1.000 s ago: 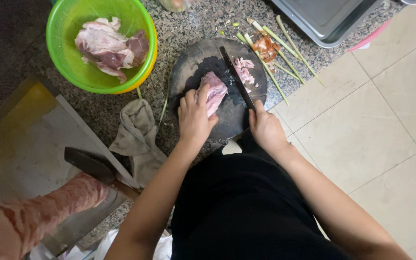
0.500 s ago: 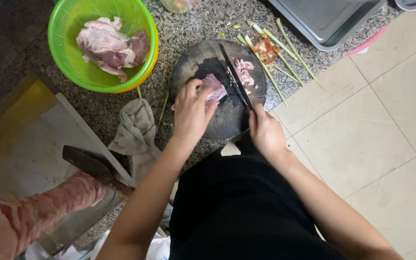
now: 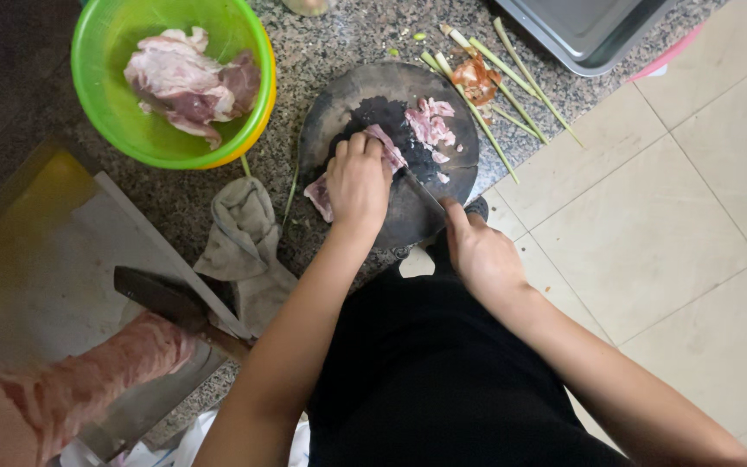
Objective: The person chops green onions and shallots on a wooden cutting board, then slices raw pork into thin strips. The chopped vegetables are placed into a small container, and the sliced meat is transferred to a metal tray.
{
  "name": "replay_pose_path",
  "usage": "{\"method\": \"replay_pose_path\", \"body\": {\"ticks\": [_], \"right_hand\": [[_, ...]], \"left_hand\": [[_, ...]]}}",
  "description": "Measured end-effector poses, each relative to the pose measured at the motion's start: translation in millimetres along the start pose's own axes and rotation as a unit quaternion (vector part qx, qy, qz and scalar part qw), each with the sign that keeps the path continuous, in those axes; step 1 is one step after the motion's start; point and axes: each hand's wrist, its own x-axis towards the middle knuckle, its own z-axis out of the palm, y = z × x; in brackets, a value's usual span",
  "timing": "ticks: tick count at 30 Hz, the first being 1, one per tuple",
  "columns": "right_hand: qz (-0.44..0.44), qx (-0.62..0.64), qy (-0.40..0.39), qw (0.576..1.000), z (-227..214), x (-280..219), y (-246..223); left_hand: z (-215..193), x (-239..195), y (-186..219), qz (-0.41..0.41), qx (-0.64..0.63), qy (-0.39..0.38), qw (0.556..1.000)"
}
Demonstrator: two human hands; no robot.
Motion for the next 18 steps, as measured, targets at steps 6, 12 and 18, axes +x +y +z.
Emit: {"method": "replay_pose_path", "body": {"ticks": [6,12,18], "right_hand": [[0.02,0.019,-0.015,1.0,-4,-2,4],[0.024,0.055,0.002,0.998,-7,2,6],[0.026,0.074,0.026,0.997,-14,14,9]], "left_hand": [[-6,-12,5,0.037,-0.003,-0.006,0.999],[-10,-8,-1,-0.014,0.016,-0.062,0.998],[-14,-10,-18,-0.038,0.007,-0.112,0.993]]}}
